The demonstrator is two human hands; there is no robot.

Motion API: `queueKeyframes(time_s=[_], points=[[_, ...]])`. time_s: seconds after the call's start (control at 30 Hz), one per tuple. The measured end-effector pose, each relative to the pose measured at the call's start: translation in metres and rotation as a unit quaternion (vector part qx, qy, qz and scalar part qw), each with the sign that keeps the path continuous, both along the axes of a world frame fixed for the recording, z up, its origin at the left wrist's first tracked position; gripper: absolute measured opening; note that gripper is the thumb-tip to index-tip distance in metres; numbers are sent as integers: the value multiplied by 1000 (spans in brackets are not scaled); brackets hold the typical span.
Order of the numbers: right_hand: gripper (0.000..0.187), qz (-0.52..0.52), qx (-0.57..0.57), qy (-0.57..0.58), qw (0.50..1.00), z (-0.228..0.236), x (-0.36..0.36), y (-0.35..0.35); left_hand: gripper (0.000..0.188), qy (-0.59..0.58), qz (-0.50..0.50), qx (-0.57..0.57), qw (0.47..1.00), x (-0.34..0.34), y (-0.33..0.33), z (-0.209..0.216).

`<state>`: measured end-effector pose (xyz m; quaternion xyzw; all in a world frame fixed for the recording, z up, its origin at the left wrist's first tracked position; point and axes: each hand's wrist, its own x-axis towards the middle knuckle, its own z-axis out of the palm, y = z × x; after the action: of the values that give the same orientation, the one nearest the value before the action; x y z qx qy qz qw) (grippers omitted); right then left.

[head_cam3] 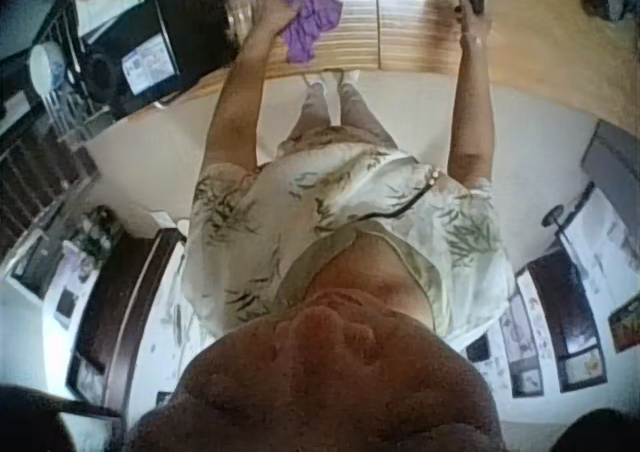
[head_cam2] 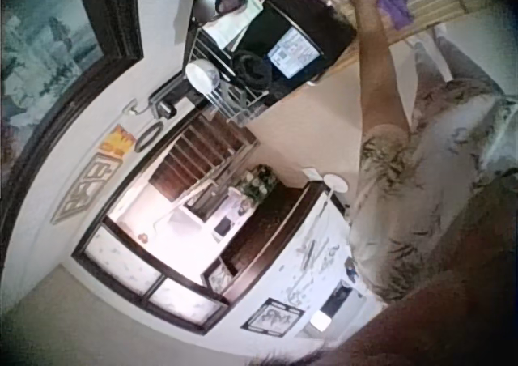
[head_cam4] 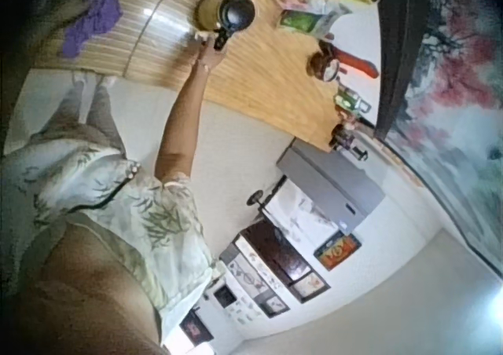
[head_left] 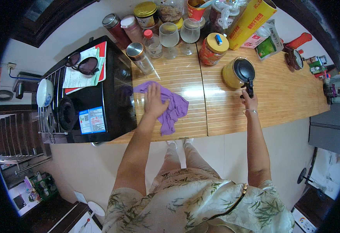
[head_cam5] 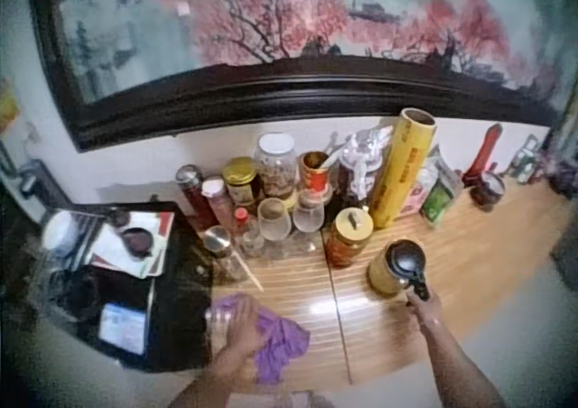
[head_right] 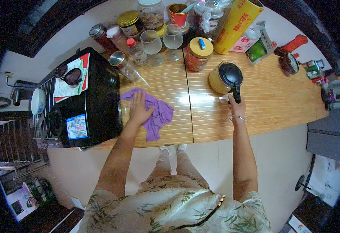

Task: The person wipes a wooden table surface with a purple cloth, moving various items like a kettle, jars, and a dish rack to clean underneath them. The person systematically wipes the table, lifts objects to clean the area beneath, and then places them back down.

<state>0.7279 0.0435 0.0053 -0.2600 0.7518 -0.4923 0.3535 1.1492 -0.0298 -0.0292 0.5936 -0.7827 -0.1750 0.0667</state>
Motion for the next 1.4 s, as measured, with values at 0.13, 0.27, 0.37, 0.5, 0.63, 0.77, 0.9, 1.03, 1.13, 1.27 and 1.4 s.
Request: queueKeyframes(time_s=[0.13, 0.27, 0.37, 0.5, 0.63, 0.77, 0.9, 1.03, 1.13, 1.27, 1.4], points=[[51, -115, -67, -45, 990, -38, 10, 37, 84, -17, -110, 22, 994, -21, 68, 0], [45, -54, -62, 103, 991, -39, 54, 98, 82, -13, -100, 11, 995, -51, 68, 17], [38, 18, -73, 13, 997, -14, 93, 109, 82, 4, -64, -16, 998, -62, -5, 18], [34, 158, -48, 100, 981, 2, 102, 95, 80, -2, -44, 4, 999, -61, -1, 22], [43, 359, -135, 254, 888, -16, 124, 63, 81, -22, -81, 48, 995, -48, 71, 37], [59, 481, -111, 300, 816, -13, 189, 49, 85, -46, -71, 23, 996, -51, 50, 22], [62, 458, -60, 395, 795, -19, 210, 28, 91, -64, -49, 33, 996, -65, -30, 24], [55, 447, -71, 365, 814, -17, 190, -4, 93, -48, -51, 75, 995, -65, -25, 38], [53, 470, -92, 339, 810, -20, 172, 0, 94, -53, -75, 122, 988, -50, 30, 41], [57, 504, -69, 359, 782, -6, 169, 22, 98, -51, -88, 112, 988, -42, 53, 44], [57, 482, -85, 418, 765, -11, 171, -7, 103, -44, -83, 58, 994, -60, 2, 35]])
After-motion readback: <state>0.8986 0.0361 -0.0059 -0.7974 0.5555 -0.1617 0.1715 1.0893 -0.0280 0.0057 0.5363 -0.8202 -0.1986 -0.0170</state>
